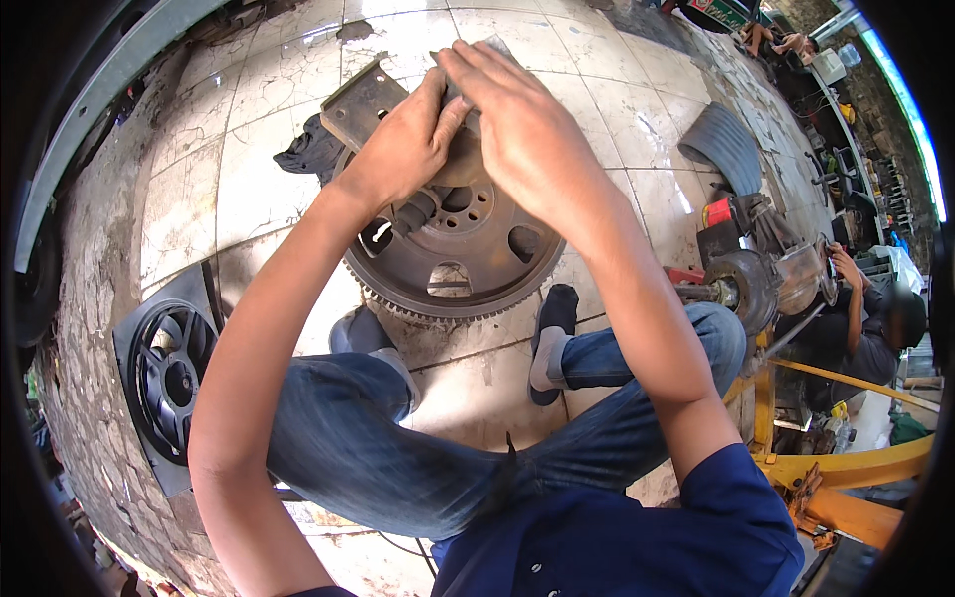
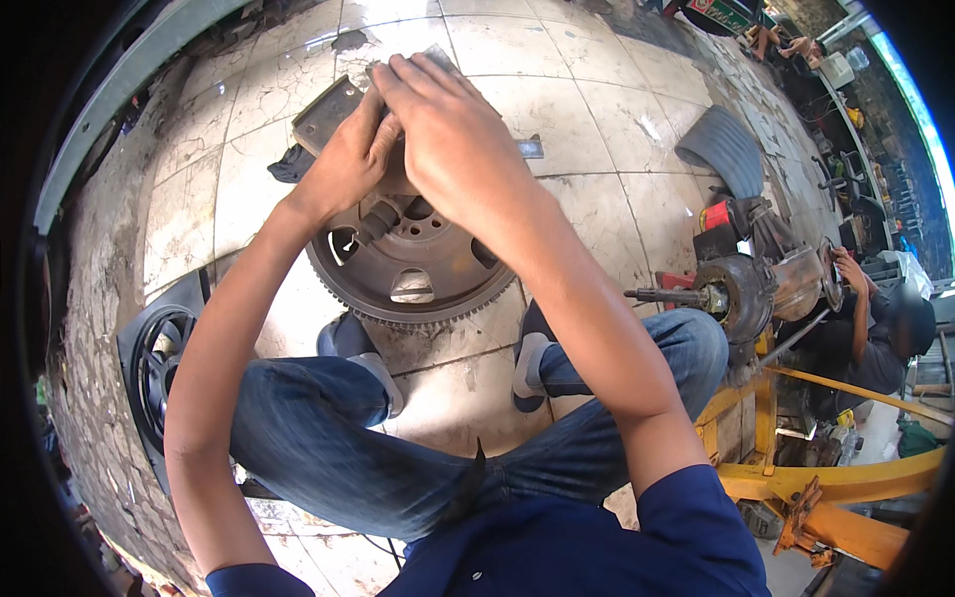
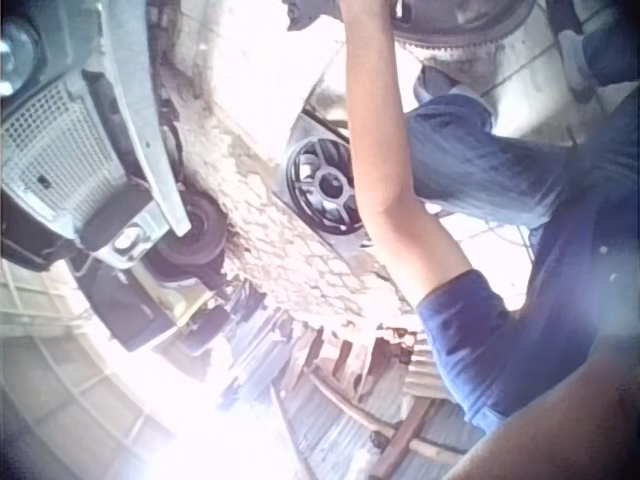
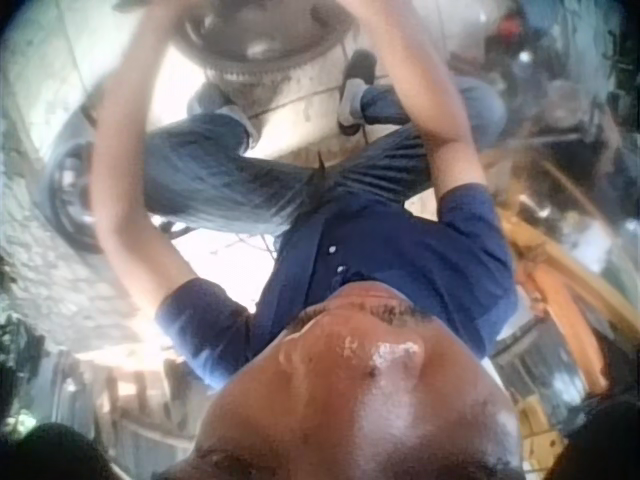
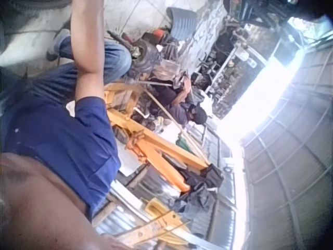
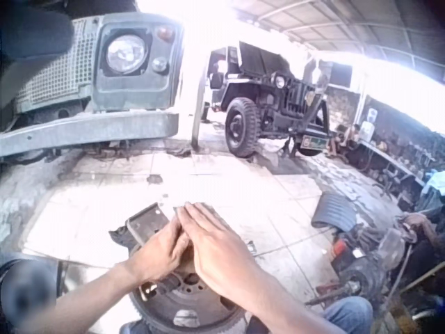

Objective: The person sits on the floor and uses a sanding block to smooth the edges of a metal bracket resting on a brake drum. They then pick up a small metal ring and sand its edges with a sanding sheet.

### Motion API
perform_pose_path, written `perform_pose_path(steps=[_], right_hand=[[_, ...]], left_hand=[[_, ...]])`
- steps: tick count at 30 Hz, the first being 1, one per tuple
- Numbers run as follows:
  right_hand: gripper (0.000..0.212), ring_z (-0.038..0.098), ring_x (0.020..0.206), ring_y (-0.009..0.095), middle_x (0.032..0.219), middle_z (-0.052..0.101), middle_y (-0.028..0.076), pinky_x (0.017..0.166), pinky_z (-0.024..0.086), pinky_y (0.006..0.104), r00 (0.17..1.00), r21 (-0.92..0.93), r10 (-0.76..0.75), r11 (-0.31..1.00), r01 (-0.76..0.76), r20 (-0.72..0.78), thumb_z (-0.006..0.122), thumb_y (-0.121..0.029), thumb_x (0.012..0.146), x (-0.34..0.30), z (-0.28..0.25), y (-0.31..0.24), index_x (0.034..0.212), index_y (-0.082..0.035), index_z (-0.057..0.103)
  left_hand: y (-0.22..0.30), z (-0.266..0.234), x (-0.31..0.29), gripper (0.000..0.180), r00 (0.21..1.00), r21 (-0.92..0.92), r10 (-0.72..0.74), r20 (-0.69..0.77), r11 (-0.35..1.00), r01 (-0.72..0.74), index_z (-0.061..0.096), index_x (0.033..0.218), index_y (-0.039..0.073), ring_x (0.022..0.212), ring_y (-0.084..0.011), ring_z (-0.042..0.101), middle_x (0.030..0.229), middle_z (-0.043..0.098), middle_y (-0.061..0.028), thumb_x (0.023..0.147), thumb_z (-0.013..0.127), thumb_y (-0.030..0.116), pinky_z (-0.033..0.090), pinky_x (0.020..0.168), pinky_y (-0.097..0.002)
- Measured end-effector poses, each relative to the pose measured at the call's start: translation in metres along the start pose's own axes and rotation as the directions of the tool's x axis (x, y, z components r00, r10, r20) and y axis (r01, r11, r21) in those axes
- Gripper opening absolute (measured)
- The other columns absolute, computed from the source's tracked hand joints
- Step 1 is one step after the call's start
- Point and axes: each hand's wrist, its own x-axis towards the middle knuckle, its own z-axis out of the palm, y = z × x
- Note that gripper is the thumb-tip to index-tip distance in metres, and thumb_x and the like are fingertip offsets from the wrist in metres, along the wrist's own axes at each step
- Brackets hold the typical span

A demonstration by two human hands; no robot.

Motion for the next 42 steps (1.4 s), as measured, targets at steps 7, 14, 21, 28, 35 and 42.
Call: perform_pose_path(steps=[7, 14, 21, 28, 35, 42], right_hand=[[0.049, 0.044, 0.133, 0.036, 0.138, 0.051, 0.023, 0.114, 0.035, 0.0417, 0.999, 0.090, 0.022, 0.996, -0.026, 0.037, 0.048, 0.004, 0.086, 0.001, -0.005, 0.006, 0.135, 0.005, 0.048], [0.050, 0.046, 0.132, 0.034, 0.136, 0.052, 0.022, 0.113, 0.034, 0.0425, 1.000, -0.030, 0.009, 1.000, -0.010, -0.007, 0.052, 0.003, 0.083, -0.019, -0.006, -0.011, 0.133, 0.004, 0.050], [0.046, 0.048, 0.130, 0.033, 0.135, 0.054, 0.020, 0.111, 0.036, 0.0421, 1.000, -0.111, -0.015, 0.994, 0.012, -0.025, 0.054, 0.002, 0.083, -0.009, -0.011, -0.013, 0.129, 0.003, 0.054], [0.052, 0.044, 0.134, 0.029, 0.146, 0.045, 0.016, 0.115, 0.034, 0.0388, 0.956, 0.002, 0.236, 0.971, -0.240, 0.176, 0.042, 0.005, 0.090, -0.046, -0.028, 0.035, 0.141, -0.009, 0.048], [0.058, 0.042, 0.134, 0.032, 0.144, 0.046, 0.015, 0.114, 0.035, 0.0416, 0.988, 0.247, 0.142, 0.957, -0.151, 0.056, 0.041, 0.009, 0.087, -0.030, -0.018, 0.017, 0.141, -0.010, 0.047], [0.057, 0.041, 0.136, 0.032, 0.144, 0.047, 0.016, 0.114, 0.034, 0.0403, 0.973, 0.253, 0.227, 0.940, -0.230, 0.041, 0.041, 0.009, 0.087, -0.016, -0.005, 0.012, 0.140, -0.010, 0.048]], left_hand=[[0.002, -0.004, -0.004, 0.045, 1.000, 0.034, 0.007, -0.006, 0.999, -0.007, 0.040, 0.127, -0.003, 0.109, -0.0474, 0.056, 0.111, 0.059, -0.0325, 0.103, 0.044, 0.035, 0.047, 0.091, -0.0495], [-0.004, 0.002, -0.011, 0.045, 0.994, 0.054, 0.100, -0.035, 0.994, -0.098, 0.041, 0.128, -0.001, 0.110, -0.0466, 0.056, 0.113, 0.059, -0.0320, 0.103, 0.043, 0.036, 0.047, 0.090, -0.0493], [0.000, -0.005, -0.007, 0.049, 0.999, 0.111, 0.002, -0.032, 0.994, 0.002, 0.041, 0.128, -0.002, 0.114, -0.0450, 0.055, 0.117, 0.057, -0.0318, 0.103, 0.040, 0.040, 0.045, 0.094, -0.0486], [0.014, -0.012, -0.008, 0.054, 0.983, 0.084, -0.156, 0.094, 0.985, 0.148, 0.042, 0.126, -0.002, 0.112, -0.0457, 0.056, 0.115, 0.058, -0.0325, 0.102, 0.039, 0.047, 0.044, 0.095, -0.0488], [0.010, -0.012, -0.010, 0.056, 0.993, 0.097, -0.101, 0.053, 0.991, 0.095, 0.043, 0.124, -0.002, 0.109, -0.0465, 0.057, 0.112, 0.059, -0.0330, 0.101, 0.039, 0.048, 0.045, 0.093, -0.0485], [0.008, -0.013, -0.003, 0.051, 0.989, 0.075, -0.096, 0.108, 0.993, 0.088, 0.040, 0.121, -0.002, 0.105, -0.0467, 0.059, 0.107, 0.060, -0.0337, 0.101, 0.040, 0.046, 0.046, 0.090, -0.0488]])
